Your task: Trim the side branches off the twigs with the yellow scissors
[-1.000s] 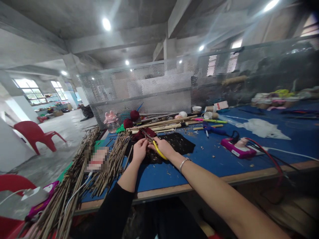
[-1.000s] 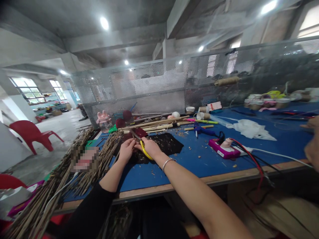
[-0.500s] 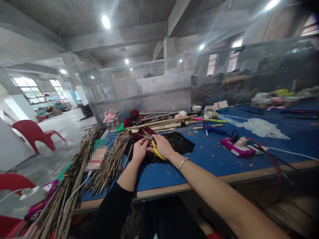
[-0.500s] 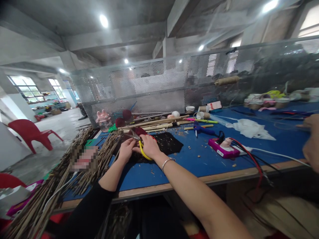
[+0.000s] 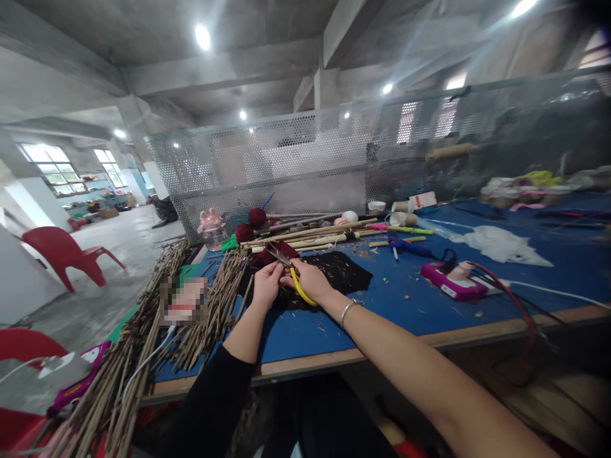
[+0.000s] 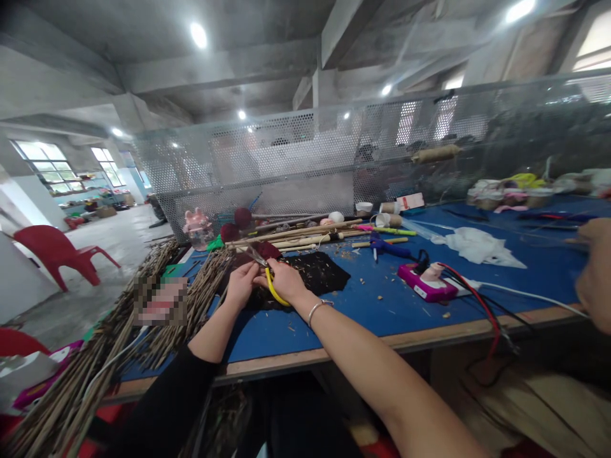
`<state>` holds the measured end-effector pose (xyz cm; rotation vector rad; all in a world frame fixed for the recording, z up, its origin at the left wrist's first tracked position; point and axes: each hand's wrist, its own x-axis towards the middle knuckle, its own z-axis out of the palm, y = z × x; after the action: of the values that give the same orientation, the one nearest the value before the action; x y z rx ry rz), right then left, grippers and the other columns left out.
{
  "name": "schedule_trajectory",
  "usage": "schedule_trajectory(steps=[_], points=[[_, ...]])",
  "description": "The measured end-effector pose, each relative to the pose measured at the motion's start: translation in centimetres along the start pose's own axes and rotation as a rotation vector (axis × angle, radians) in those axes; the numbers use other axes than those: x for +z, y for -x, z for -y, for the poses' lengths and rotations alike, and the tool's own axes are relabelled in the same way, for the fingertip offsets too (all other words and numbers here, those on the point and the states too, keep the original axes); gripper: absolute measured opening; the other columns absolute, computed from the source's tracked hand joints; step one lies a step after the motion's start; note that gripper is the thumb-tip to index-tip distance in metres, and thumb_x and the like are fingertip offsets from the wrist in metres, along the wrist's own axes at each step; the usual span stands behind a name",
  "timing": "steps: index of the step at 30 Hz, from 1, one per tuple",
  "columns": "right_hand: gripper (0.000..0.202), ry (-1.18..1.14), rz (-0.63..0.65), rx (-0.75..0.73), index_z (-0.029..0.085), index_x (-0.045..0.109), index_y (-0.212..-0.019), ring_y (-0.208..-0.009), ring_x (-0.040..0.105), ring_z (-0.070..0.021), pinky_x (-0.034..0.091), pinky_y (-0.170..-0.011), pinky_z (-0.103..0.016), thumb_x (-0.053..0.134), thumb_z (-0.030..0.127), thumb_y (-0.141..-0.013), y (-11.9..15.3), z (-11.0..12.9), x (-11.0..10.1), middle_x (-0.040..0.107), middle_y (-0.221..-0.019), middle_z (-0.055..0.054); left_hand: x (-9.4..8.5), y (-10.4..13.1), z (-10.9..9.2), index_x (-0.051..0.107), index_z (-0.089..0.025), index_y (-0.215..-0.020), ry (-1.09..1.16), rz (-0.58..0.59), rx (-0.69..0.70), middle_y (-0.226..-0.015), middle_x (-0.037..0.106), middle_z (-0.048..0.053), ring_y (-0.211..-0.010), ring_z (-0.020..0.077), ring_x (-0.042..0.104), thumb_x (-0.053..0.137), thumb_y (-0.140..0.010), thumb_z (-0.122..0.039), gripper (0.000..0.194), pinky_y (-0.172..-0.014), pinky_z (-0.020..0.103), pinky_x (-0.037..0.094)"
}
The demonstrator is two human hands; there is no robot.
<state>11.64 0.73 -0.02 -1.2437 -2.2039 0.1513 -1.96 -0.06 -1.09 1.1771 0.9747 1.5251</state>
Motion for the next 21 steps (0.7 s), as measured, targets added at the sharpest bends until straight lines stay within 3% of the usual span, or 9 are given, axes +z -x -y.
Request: schedule_trajectory(steps=[8, 21], points=[[0.042, 0.044, 0.022, 0.025, 0.021, 0.051, -0.105, -0.083, 0.063, -0.0209, 0.039, -0.065, -0.023, 0.047, 0.055, -0.081, 0.01, -0.03, -0.06, 0.066, -0.089, -0.008, -0.3, -0.27, 0.4, 0.066, -0.011, -0.088, -0.043, -0.009, 0.029, -0.069, 0.067, 0.004, -0.047, 0.0075, 0.052, 0.063, -0.068, -0.04, 0.035, -0.046, 0.019, 0.043], [0.036, 0.008, 0.055, 0.051, 0.023, 0.051, -0.107, -0.083, 0.063, -0.0204, 0.04, -0.065, -0.023, 0.045, 0.05, -0.084, -0.27, -0.38, 0.17, 0.067, -0.088, -0.006, -0.55, -0.18, -0.43, 0.067, -0.013, -0.094, -0.257, -0.087, 0.096, -0.069, 0.066, 0.004, -0.055, 0.0113, 0.055, 0.059, -0.073, -0.036, 0.032, -0.051, 0.02, 0.043]])
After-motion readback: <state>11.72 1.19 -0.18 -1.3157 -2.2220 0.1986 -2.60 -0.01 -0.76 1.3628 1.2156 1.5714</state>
